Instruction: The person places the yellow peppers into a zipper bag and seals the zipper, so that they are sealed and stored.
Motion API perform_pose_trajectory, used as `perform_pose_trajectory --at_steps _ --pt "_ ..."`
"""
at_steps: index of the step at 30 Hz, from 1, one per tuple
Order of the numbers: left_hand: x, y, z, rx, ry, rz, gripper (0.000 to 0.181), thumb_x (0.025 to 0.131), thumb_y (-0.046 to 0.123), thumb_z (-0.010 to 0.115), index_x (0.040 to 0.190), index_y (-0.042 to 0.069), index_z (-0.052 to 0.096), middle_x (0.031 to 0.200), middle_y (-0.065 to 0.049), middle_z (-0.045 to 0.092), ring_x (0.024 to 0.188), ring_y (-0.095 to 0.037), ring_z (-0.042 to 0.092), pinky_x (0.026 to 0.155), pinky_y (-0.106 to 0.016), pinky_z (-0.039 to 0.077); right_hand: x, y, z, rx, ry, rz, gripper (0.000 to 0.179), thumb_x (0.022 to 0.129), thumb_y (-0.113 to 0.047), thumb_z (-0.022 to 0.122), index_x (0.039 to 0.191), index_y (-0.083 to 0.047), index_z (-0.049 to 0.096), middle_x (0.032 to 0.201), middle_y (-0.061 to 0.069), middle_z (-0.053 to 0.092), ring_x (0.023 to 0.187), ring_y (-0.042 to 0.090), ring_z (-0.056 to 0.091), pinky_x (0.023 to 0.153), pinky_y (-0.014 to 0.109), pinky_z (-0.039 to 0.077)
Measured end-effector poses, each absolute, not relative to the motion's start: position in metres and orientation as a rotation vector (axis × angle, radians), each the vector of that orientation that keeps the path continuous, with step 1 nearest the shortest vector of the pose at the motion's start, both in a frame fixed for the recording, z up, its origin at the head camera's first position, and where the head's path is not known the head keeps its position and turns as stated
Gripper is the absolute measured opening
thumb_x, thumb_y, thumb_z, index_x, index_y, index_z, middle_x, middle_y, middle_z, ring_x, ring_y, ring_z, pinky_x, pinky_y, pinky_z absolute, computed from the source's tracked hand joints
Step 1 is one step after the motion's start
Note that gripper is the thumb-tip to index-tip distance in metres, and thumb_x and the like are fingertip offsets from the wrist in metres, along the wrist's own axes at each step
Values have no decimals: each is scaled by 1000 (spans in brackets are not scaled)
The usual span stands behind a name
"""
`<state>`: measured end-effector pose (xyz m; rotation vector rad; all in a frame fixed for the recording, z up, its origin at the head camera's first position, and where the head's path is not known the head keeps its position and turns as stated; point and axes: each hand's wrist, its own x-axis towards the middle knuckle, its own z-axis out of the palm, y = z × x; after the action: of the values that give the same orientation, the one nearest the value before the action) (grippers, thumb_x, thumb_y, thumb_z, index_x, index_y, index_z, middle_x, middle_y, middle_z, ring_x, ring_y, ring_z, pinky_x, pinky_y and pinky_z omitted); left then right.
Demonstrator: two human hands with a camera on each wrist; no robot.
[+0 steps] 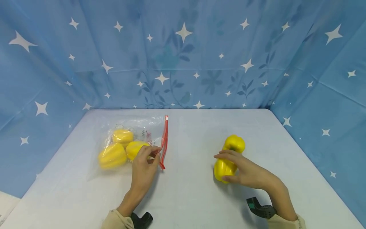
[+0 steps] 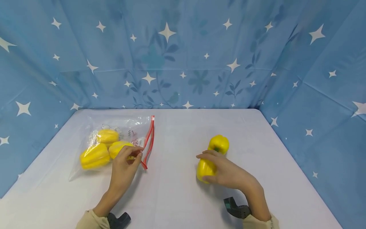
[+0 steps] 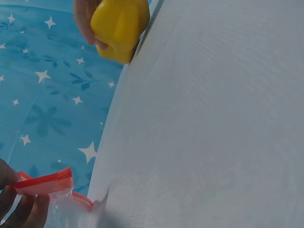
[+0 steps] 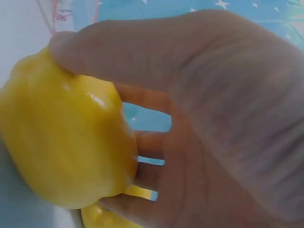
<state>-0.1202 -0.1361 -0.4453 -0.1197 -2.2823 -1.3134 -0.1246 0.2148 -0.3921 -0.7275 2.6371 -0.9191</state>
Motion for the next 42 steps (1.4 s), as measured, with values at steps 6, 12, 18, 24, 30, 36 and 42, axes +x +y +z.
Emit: perform_pose_trajectory --at_steps 6,12,18,24,30,36,42 --pt "-121 -136 -445 -129 -2284 -1313 20 91 -2 75 109 7 77 98 -2 66 90 -14 67 76 -23 62 -126 198 -401 -762 2743 -940 65 93 -43 78 151 -25 54 162 12 45 147 41 44 114 66 44" --pt "-121 -136 -445 -124 -2281 -1320 20 91 -1 75 109 8 77 99 -2 67 90 -14 66 76 -24 62 -130 180 -412 -809 2820 -1008 66 93 -47 77 151 -27 53 161 6 46 146 36 48 115 64 45" --pt "-119 -137 -445 -123 -2273 -1313 20 91 -3 75 108 7 77 97 -2 66 89 -14 67 76 -26 63 -129 169 -419 -852 2862 -903 66 92 -53 74 150 -26 55 160 6 48 145 36 49 114 62 46" --pt "-119 -137 -446 -123 -2271 -1314 20 91 -3 75 109 7 77 98 -2 67 89 -14 66 76 -28 64 -126 168 -417 -843 2895 -831 74 90 -52 76 153 -25 51 162 8 46 145 37 49 115 61 46" --pt "-119 -135 -444 -120 -2285 -1326 19 93 1 75 109 8 77 99 -1 66 90 -12 66 77 -26 63 -127 173 -413 -833 2862 -807 76 92 -24 81 157 -16 44 163 10 46 149 37 45 120 58 41" --pt "-118 -135 -443 -130 -2270 -1319 19 93 2 74 109 10 77 100 1 66 91 -10 66 76 -28 64 -130 178 -416 -871 2866 -846 75 90 -11 81 156 -13 46 158 6 52 143 33 51 115 53 47" --pt "-117 -136 -443 -142 -2249 -1281 22 91 -3 74 109 9 77 97 1 66 88 -10 65 73 -20 61 -133 176 -421 -830 2894 -885 73 91 -22 82 155 -19 48 153 1 55 138 28 55 113 54 49"
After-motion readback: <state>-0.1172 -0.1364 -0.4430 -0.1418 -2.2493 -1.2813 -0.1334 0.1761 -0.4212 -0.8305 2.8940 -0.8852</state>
